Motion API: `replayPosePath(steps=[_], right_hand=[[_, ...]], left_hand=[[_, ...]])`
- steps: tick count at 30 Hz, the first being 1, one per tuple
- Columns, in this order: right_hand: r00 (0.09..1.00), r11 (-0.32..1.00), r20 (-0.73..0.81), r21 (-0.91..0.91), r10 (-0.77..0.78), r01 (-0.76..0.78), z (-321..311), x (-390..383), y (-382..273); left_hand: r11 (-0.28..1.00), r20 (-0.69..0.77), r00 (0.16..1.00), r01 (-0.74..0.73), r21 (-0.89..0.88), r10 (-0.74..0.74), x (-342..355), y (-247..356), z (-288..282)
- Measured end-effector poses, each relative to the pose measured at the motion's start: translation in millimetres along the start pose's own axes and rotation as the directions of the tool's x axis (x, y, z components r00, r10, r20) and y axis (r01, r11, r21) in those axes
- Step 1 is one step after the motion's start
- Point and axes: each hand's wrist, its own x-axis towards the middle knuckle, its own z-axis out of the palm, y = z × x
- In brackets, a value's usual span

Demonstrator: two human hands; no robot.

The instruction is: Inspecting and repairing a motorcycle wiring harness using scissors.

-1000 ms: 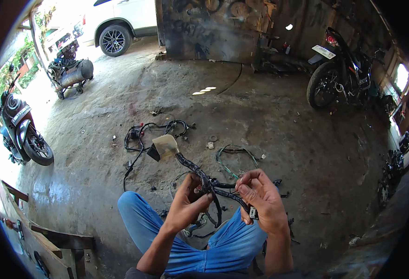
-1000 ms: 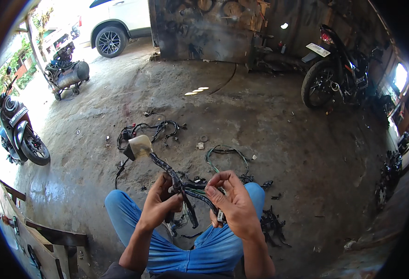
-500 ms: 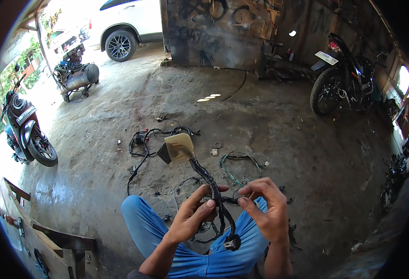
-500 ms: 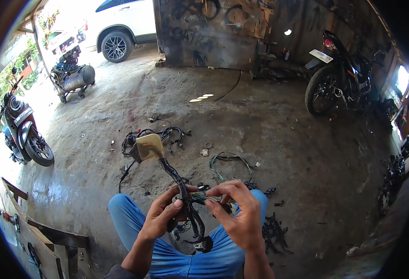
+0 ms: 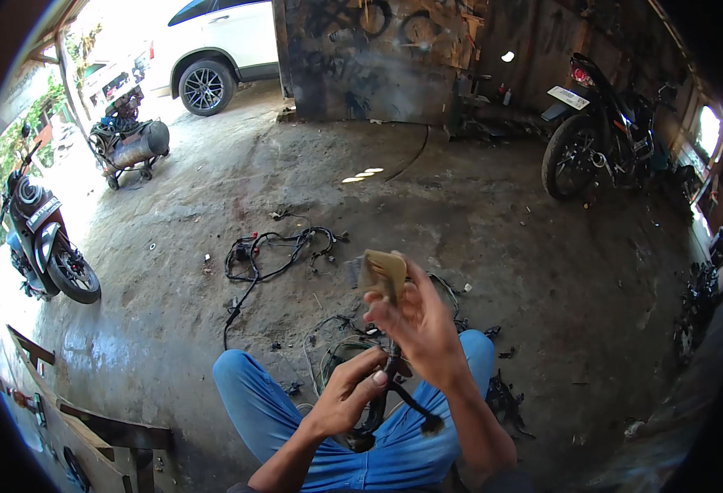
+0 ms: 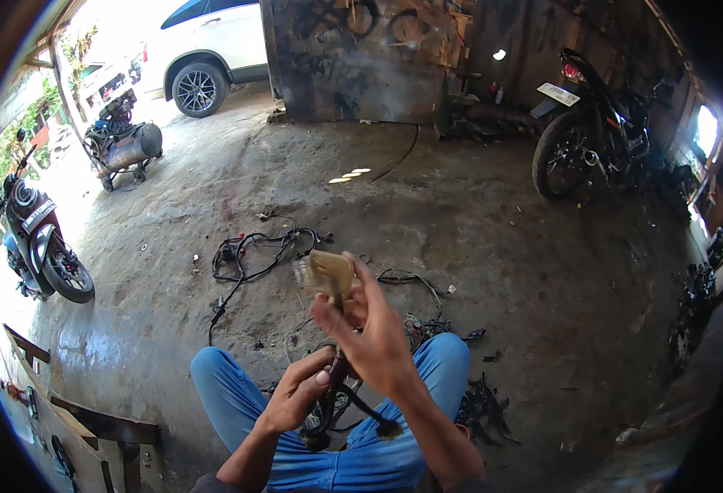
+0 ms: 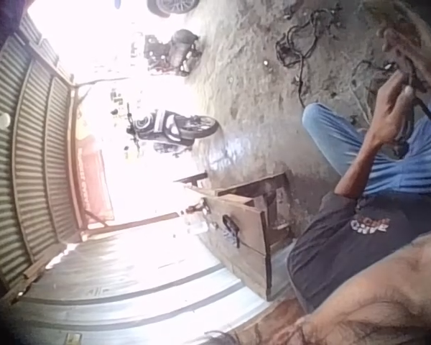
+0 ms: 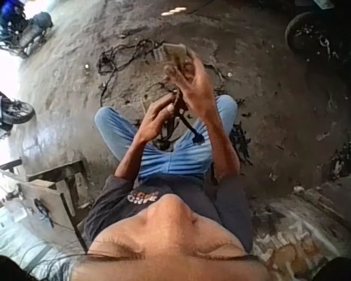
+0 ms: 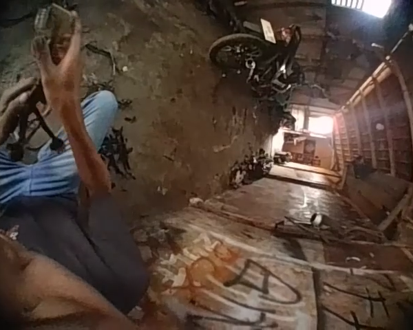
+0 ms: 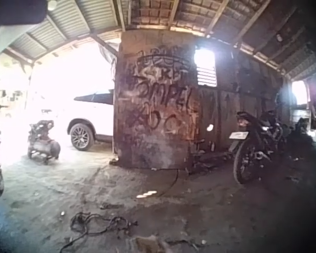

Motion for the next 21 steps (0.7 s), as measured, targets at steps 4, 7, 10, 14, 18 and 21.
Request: replayPosePath(steps=[4,7,10,14,18,21], right_hand=[[0.987,0.994,0.119,-0.019,0.106,-0.105,-14,30,-2],[0.972,0.988,0.193,-0.097,0.137,-0.12,-17,35,-10],[0.957,0.983,0.264,-0.162,0.123,-0.082,-18,40,-2],[0.988,0.904,0.119,-0.426,0.101,-0.041,-7,40,13],[0.976,0.783,-0.026,-0.602,-0.215,0.157,7,39,40],[0.961,0.771,0.028,-0.592,-0.273,0.237,-2,42,46]], left_hand=[[0.975,0.126,0.974,0.168,0.147,-0.187,-3,8,-3],[0.965,0.085,0.977,0.174,0.196,-0.194,-7,9,-2],[0.945,0.163,0.969,0.131,0.3,-0.186,0,9,-8],[0.907,0.122,0.967,0.163,0.387,-0.226,12,2,-7],[0.879,0.073,0.992,0.059,0.473,-0.106,17,-13,-5],[0.866,0.046,0.993,0.071,0.495,-0.107,18,-14,-4]])
